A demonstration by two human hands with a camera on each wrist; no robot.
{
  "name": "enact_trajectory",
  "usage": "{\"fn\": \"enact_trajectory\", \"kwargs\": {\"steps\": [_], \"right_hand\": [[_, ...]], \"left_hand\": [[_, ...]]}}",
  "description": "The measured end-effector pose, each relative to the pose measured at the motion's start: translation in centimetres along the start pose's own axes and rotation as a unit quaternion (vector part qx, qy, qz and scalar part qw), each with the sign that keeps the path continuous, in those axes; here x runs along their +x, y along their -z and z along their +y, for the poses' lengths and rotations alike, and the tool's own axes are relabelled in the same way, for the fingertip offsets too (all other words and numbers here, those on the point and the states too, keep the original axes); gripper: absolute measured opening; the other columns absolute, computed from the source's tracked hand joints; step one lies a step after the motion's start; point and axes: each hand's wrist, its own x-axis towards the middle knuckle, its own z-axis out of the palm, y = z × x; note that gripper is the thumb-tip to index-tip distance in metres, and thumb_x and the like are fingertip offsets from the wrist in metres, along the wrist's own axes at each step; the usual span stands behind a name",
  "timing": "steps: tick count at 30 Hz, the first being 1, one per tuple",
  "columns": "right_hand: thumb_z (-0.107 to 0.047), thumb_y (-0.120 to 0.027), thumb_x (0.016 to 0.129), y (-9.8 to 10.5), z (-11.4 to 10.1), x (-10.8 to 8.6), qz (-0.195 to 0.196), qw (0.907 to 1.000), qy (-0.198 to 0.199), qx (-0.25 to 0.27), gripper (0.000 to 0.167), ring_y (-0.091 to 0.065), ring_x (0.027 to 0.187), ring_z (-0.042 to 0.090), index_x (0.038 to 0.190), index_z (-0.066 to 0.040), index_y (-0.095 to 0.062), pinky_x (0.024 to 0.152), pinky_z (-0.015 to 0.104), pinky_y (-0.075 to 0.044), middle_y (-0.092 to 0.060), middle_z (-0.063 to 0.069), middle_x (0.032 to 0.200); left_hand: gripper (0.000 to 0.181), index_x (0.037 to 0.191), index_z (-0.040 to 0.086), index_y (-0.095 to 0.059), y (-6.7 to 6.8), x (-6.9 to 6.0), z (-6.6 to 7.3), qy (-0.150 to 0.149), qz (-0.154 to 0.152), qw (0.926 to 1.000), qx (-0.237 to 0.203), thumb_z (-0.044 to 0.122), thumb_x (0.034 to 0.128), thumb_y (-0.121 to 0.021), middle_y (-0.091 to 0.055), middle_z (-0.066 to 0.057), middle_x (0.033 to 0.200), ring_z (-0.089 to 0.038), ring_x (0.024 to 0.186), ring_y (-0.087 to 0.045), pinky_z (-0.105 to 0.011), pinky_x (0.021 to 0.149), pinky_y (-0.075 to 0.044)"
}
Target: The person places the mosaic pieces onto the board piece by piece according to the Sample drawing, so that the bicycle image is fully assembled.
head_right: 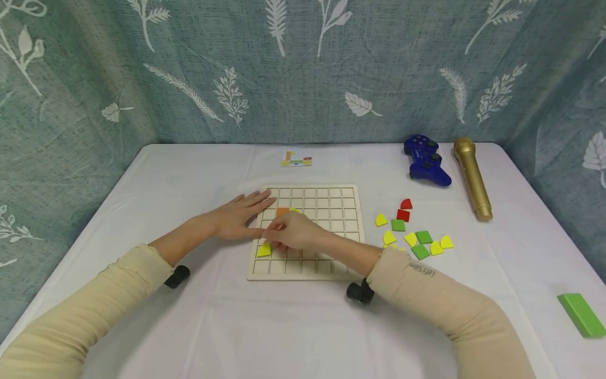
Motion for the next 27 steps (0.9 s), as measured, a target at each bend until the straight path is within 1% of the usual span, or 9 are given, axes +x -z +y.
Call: {"fn": "enact_trajectory", "kwargs": {"steps": [3,5,10,13,17,19,27], "right_hand": [[-0.027,-0.059,0.096,0.17,0.08,0.00,-0.021,0.9994,-0.005,0.026,0.025,-0.062,0.066,0.015,0.107,-0.007,-0.070,0.056,0.023,-0.049,-0.069,0.004,0.083],[-0.026,-0.059,0.097,0.22,0.11,-0.03,-0.025,0.9992,0.001,0.030,0.025,-0.062,0.066,0.016,0.108,-0.006,-0.069,0.056,0.024,-0.050,-0.069,0.005,0.084],[-0.022,-0.056,0.098,0.44,0.13,0.06,-0.014,0.9989,0.038,0.024,0.024,-0.062,0.070,0.019,0.110,-0.005,-0.068,0.058,0.026,-0.049,-0.067,0.005,0.087],[-0.024,-0.056,0.099,0.52,0.18,0.28,-0.030,0.9976,0.055,0.028,0.026,-0.062,0.071,0.019,0.114,-0.007,-0.067,0.057,0.025,-0.047,-0.067,0.005,0.094],[-0.026,-0.055,0.099,0.44,0.27,0.47,-0.070,0.9950,0.058,0.041,0.029,-0.063,0.070,0.018,0.119,-0.007,-0.066,0.056,0.025,-0.049,-0.067,0.004,0.100],[-0.025,-0.054,0.100,0.38,0.28,0.47,-0.084,0.9939,0.058,0.044,0.030,-0.064,0.070,0.019,0.120,-0.007,-0.065,0.057,0.026,-0.050,-0.067,0.004,0.101],[-0.026,-0.054,0.099,0.29,0.40,0.50,-0.096,0.9931,0.059,0.035,0.030,-0.066,0.073,0.019,0.121,-0.007,-0.064,0.058,0.026,-0.050,-0.067,0.002,0.103]], "left_hand": [[0.081,0.155,0.020,-0.008,0.02,-0.05,0.00,0.001,0.000,1.0000,-0.001,0.058,0.0942,-0.045,0.003,-0.001,0.159,-0.023,0.144,0.002,-0.048,0.114,-0.002],[0.081,0.155,0.020,-0.008,0.03,-0.07,0.00,0.000,0.000,1.0000,-0.001,0.058,0.0941,-0.045,0.003,-0.001,0.159,-0.023,0.144,0.002,-0.048,0.114,-0.002],[0.080,0.155,0.020,-0.008,0.01,-0.12,0.01,-0.001,0.001,1.0000,0.002,0.058,0.0946,-0.045,0.003,-0.001,0.159,-0.024,0.144,0.002,-0.048,0.114,-0.003],[0.080,0.155,0.019,-0.007,0.01,-0.15,-0.03,-0.003,0.001,1.0000,0.004,0.057,0.0952,-0.044,0.003,-0.001,0.159,-0.024,0.144,0.002,-0.049,0.114,-0.003],[0.080,0.155,0.019,-0.008,-0.03,-0.10,-0.10,-0.004,-0.002,1.0000,0.005,0.056,0.0953,-0.044,0.003,-0.001,0.159,-0.024,0.144,0.002,-0.049,0.114,-0.003],[0.080,0.155,0.019,-0.007,-0.05,-0.04,-0.14,-0.003,-0.006,1.0000,0.007,0.056,0.0950,-0.045,0.004,-0.001,0.159,-0.024,0.144,0.003,-0.049,0.114,-0.003],[0.080,0.155,0.019,-0.007,-0.15,0.12,-0.28,-0.002,-0.005,0.9999,0.013,0.057,0.0952,-0.043,0.004,-0.001,0.159,-0.024,0.144,0.002,-0.049,0.114,-0.003]]}}
